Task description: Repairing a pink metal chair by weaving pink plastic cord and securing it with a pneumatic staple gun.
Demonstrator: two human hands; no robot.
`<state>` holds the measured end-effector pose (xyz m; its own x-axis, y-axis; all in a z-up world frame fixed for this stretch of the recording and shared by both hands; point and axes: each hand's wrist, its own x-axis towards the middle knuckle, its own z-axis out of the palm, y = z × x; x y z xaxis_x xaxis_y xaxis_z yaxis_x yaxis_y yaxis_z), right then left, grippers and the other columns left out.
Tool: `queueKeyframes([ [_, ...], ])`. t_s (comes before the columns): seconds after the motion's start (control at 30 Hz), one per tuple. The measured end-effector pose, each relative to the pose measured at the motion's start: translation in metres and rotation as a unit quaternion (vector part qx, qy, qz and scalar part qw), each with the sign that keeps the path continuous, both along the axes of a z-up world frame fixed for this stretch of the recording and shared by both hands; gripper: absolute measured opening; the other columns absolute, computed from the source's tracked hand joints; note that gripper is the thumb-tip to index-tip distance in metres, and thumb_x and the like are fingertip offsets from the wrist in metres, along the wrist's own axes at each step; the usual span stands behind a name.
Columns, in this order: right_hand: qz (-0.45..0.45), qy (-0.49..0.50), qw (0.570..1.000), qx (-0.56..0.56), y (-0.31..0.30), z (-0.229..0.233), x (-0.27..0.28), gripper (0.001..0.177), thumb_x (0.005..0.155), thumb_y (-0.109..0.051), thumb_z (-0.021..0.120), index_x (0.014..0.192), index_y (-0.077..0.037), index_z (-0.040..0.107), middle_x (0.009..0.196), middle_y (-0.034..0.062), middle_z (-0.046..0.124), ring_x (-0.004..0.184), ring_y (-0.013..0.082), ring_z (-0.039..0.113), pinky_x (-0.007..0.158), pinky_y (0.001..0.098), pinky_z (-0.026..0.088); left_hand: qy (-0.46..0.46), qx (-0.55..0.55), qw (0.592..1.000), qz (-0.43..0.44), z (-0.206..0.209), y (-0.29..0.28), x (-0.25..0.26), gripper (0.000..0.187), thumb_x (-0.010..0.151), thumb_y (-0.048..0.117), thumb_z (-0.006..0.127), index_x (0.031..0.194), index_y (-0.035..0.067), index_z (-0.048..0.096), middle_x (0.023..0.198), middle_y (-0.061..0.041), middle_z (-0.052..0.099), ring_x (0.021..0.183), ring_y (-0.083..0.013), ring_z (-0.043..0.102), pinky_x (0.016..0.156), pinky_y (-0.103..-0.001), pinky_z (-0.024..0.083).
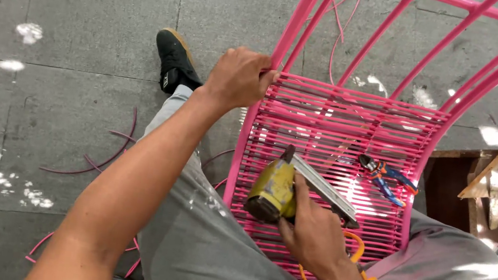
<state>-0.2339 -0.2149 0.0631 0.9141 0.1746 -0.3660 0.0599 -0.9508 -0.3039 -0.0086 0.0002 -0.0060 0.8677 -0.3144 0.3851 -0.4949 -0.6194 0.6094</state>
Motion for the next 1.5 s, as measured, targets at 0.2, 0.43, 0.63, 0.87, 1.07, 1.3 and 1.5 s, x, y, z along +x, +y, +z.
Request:
queueKeyframes([
  [0.2, 0.046, -0.049, 0.997, 0.023, 0.002, -0.023, -0.004, 0.095, 0.075, -0.026, 0.080, 0.153, -0.003, 0.029, 0.090, 0.0231, 0.071, 0.072, 0.0423, 0.070, 0.062, 0.0529, 0.055, 0.063, 0.025, 0.997, 0.023, 0.019, -0.005, -0.003, 0.028, 0.088, 0.034, 0.074, 0.082, 0.006, 0.076, 0.074, -0.020, 0.071, 0.075, -0.0428, 0.070, 0.072, -0.054, 0.055],
  [0.43, 0.040, -0.038, 0.998, 0.041, 0.002, -0.029, 0.001, 0.090, 0.074, -0.025, 0.080, 0.148, -0.005, 0.034, 0.088, 0.0222, 0.072, 0.076, 0.0423, 0.071, 0.066, 0.0534, 0.056, 0.119, 0.043, 0.990, 0.067, 0.026, -0.011, -0.007, 0.025, 0.084, 0.033, 0.075, 0.085, 0.008, 0.079, 0.077, -0.020, 0.072, 0.078, -0.0435, 0.071, 0.076, -0.053, 0.057],
  [0.63, 0.008, 0.109, 0.993, -0.053, 0.020, -0.012, 0.004, 0.098, 0.080, -0.035, 0.081, 0.160, -0.017, 0.026, 0.092, 0.0199, 0.072, 0.084, 0.0409, 0.071, 0.075, 0.0514, 0.056, 0.137, 0.039, 0.987, 0.072, 0.028, -0.011, -0.004, 0.024, 0.084, 0.033, 0.075, 0.086, 0.009, 0.079, 0.077, -0.020, 0.073, 0.078, -0.0429, 0.072, 0.077, -0.053, 0.057],
  [0.87, -0.004, 0.173, 0.977, 0.126, -0.073, -0.033, 0.032, 0.051, 0.084, -0.028, 0.076, 0.133, -0.019, 0.064, 0.092, 0.0144, 0.077, 0.085, 0.0313, 0.077, 0.079, 0.0435, 0.059, 0.054, 0.063, 0.993, 0.082, 0.033, -0.009, -0.018, 0.026, 0.085, 0.035, 0.075, 0.085, 0.009, 0.079, 0.084, -0.015, 0.074, 0.083, -0.0394, 0.070, 0.072, -0.053, 0.054],
  [1.07, 0.016, -0.139, 0.975, -0.170, -0.172, -0.025, 0.068, 0.060, 0.075, -0.031, 0.086, 0.128, -0.013, 0.064, 0.112, 0.0168, 0.067, 0.101, 0.0393, 0.066, 0.084, 0.0504, 0.056, -0.079, 0.099, 0.983, 0.135, 0.025, -0.009, -0.037, 0.025, 0.091, 0.033, 0.073, 0.086, 0.008, 0.075, 0.088, -0.013, 0.069, 0.085, -0.0333, 0.067, 0.072, -0.048, 0.054],
  [1.3, 0.036, -0.061, 0.993, -0.096, -0.226, -0.022, 0.084, 0.070, 0.070, -0.028, 0.078, 0.136, -0.018, 0.057, 0.113, 0.0157, 0.068, 0.097, 0.0373, 0.069, 0.082, 0.0471, 0.057, -0.008, 0.040, 0.981, 0.189, 0.038, 0.019, -0.066, 0.012, 0.097, 0.020, 0.065, 0.091, 0.010, 0.068, 0.084, -0.009, 0.071, 0.080, -0.0321, 0.068, 0.071, -0.048, 0.052],
  [1.5, -0.034, 0.151, 0.978, -0.141, -0.146, 0.076, 0.150, 0.050, 0.088, -0.033, 0.072, 0.134, -0.018, 0.060, 0.088, 0.0184, 0.072, 0.083, 0.0324, 0.071, 0.078, 0.0442, 0.056, 0.311, -0.388, 0.845, 0.198, -0.034, 0.010, -0.075, 0.021, 0.106, 0.030, 0.052, 0.101, 0.011, 0.055, 0.073, -0.001, 0.065, 0.061, -0.0174, 0.059, 0.054, -0.036, 0.047],
])
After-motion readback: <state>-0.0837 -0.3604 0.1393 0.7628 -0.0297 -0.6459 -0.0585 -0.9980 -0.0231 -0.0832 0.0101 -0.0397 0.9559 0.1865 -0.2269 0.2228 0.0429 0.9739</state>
